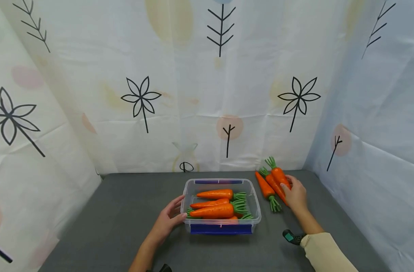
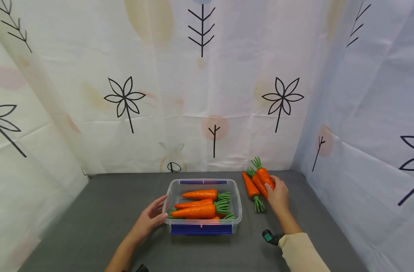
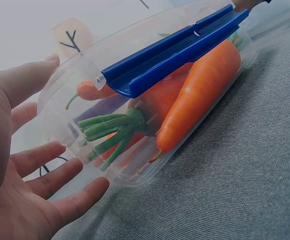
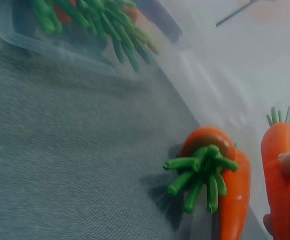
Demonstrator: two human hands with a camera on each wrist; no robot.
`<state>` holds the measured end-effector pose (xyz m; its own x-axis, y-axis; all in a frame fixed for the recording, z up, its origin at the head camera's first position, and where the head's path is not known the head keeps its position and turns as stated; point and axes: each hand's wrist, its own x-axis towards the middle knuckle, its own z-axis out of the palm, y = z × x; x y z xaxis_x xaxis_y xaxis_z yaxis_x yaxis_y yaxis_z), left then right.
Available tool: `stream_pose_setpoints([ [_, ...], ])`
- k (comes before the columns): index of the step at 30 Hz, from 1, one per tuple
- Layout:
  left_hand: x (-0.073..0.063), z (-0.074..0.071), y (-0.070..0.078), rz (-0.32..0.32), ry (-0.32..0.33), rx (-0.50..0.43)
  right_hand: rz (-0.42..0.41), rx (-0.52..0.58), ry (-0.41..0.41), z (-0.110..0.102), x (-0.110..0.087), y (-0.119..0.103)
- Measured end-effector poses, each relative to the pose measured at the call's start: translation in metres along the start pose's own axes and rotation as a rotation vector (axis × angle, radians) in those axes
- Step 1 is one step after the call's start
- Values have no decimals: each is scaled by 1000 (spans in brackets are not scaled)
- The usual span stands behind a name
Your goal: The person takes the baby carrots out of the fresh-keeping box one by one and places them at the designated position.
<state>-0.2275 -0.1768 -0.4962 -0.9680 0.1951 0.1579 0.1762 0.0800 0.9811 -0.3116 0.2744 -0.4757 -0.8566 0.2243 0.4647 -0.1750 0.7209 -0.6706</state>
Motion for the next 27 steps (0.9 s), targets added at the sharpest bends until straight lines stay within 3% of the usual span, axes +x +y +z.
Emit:
stream_pose_setpoints([
  [11,0,0,0,-6,4,1,167,-56,-114,2,11,14],
  [27,0,0,0,-7,12,19,255,-123,-188,7,14,25],
])
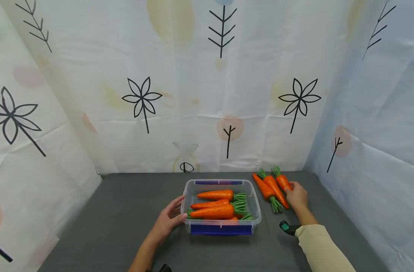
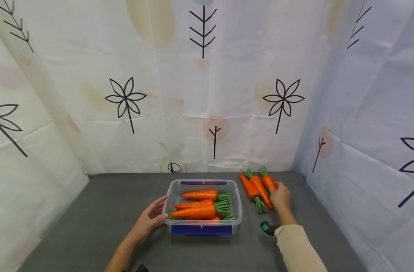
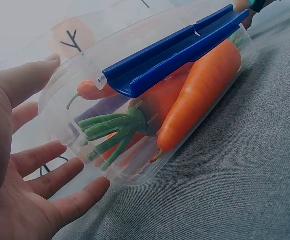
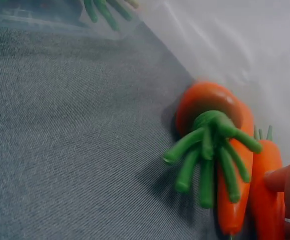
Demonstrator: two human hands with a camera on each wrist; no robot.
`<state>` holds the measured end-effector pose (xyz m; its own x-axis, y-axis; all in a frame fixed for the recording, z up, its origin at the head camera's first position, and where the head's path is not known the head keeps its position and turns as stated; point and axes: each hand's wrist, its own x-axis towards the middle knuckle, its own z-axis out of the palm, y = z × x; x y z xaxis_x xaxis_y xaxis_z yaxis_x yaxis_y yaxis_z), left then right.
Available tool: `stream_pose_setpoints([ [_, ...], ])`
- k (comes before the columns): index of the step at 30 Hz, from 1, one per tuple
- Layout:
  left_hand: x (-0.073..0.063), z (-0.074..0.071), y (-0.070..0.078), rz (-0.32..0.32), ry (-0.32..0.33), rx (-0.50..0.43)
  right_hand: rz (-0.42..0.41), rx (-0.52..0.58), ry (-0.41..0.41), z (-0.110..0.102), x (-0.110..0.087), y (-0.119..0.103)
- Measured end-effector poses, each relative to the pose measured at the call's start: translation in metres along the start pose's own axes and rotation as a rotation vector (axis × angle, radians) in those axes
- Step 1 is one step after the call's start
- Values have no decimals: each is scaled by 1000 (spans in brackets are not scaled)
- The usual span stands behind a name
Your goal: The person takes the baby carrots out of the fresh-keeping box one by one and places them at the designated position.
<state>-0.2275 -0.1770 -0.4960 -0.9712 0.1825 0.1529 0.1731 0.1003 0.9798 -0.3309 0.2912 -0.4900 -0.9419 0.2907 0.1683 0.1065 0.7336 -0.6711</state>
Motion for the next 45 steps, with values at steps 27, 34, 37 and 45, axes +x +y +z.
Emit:
stream_pose_setpoints([
  [27,-1,1,0,-31,17,-7,-6,-44,-44,-11,4,-14],
  [34,0,1,-1,-18,10,-20,-53,-50,-86,-24,9,-51],
  [37,1,0,-2,-21,12,-22,-78,-19,-104,-26,8,-70],
  [45,1,0,-2,-34,16,-26,-201,107,-151,-27,3,-108],
])
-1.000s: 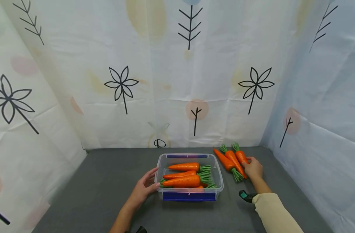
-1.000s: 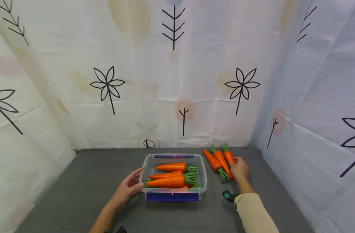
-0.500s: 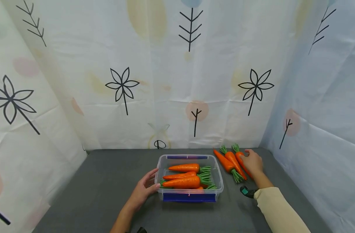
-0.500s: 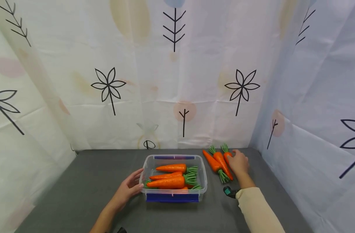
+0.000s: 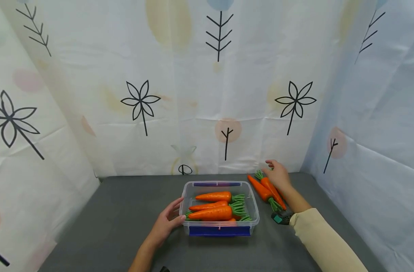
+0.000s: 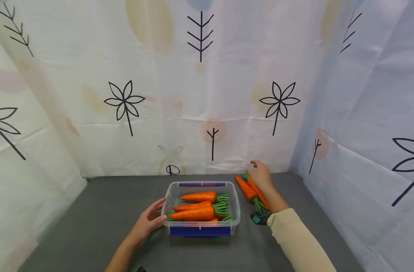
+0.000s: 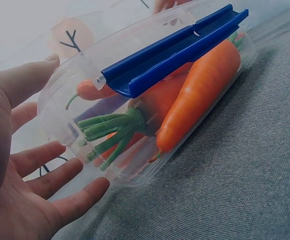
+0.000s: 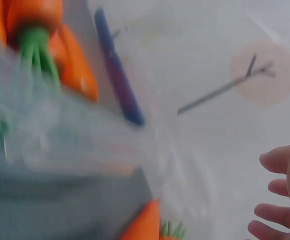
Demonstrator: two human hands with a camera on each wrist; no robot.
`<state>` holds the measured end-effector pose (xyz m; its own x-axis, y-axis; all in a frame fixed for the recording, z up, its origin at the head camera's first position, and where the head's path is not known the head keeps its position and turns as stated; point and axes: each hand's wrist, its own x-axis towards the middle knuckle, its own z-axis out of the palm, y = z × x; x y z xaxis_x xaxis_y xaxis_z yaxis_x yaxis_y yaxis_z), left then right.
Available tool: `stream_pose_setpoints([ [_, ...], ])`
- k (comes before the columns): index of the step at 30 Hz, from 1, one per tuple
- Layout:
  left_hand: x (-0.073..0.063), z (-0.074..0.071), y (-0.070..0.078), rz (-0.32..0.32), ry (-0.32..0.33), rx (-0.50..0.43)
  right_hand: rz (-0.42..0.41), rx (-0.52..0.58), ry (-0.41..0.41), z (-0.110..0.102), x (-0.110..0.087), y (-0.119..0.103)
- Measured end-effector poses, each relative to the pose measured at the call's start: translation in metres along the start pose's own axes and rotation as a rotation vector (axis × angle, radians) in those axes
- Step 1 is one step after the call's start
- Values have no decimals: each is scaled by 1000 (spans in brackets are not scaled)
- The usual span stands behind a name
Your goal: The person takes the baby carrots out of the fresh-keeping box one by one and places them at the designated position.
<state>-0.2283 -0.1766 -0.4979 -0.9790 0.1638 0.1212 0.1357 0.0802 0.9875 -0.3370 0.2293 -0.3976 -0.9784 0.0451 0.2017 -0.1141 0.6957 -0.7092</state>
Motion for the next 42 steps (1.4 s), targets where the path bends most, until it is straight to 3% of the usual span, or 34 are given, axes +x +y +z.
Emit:
stream_pose_setpoints([
  [12,0,0,1,5,-1,1,-145,133,-102,24,-18,-53],
  [20,0,0,2,-5,-2,2,-189,176,-260,44,-29,-68],
  [27,0,0,1,-2,-2,-4,-227,186,-518,57,-34,-72],
  [35,-1,-1,1,-5,-7,3,-253,78,-890,65,-38,-75],
  [42,-1,-1,1,-1,-10,-6,-288,27,-1060,73,-37,-79],
])
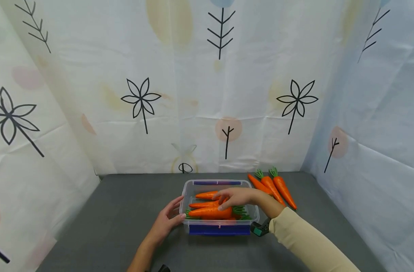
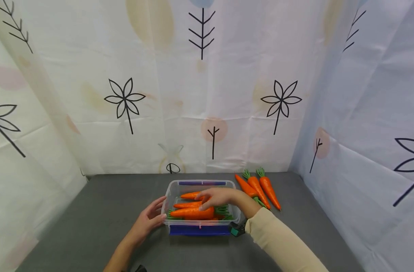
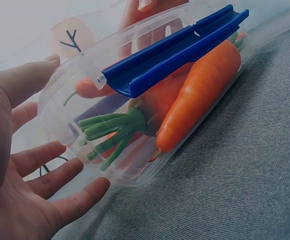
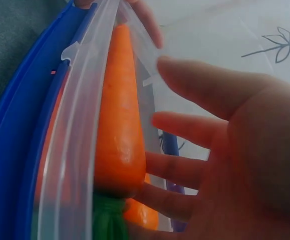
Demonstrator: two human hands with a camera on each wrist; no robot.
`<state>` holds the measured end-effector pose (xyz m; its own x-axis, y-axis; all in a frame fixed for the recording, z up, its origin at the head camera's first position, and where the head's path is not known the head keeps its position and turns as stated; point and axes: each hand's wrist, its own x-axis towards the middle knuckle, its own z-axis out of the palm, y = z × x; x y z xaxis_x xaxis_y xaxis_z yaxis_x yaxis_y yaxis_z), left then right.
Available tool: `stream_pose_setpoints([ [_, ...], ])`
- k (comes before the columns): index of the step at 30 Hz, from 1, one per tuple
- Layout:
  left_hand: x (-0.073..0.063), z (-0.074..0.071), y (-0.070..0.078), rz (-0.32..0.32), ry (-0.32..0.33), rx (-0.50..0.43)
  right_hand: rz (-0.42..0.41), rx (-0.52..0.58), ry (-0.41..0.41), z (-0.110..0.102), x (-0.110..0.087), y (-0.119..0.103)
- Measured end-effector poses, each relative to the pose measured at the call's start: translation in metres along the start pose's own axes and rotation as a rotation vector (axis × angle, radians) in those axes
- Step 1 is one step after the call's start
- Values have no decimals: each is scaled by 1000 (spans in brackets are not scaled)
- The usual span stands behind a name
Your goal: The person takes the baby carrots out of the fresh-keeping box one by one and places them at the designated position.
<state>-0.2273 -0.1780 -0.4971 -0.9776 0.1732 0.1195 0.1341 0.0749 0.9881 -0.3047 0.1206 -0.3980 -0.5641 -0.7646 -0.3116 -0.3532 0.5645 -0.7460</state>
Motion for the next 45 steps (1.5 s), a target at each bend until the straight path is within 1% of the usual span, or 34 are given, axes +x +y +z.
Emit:
stream_pose_setpoints([
  [2,0,0,1,2,-1,-2,1,-13,-45,0,3,-1],
  [4,1,0,1,-1,0,2,22,-39,-65,1,6,-1],
  [6,1,0,2,-3,1,0,23,-69,-71,2,9,0],
  [13,1,0,3,-9,-1,16,67,-262,-4,9,11,-2],
  [19,0,1,3,-12,-5,17,61,-313,30,9,6,-7],
  [22,1,1,2,-6,-7,15,43,-293,50,6,2,-6],
  [29,2,0,-3,21,-7,9,-4,-218,131,-5,-9,-3],
  [33,2,-1,-5,36,-9,12,-69,-172,158,-13,-17,-3],
  [37,2,-1,-4,43,-10,21,-129,-95,199,-19,-27,-1],
  [41,1,0,-2,43,-6,17,-146,-40,269,-25,-37,1],
  [45,1,1,-2,46,-5,6,-176,-23,341,-31,-46,5],
])
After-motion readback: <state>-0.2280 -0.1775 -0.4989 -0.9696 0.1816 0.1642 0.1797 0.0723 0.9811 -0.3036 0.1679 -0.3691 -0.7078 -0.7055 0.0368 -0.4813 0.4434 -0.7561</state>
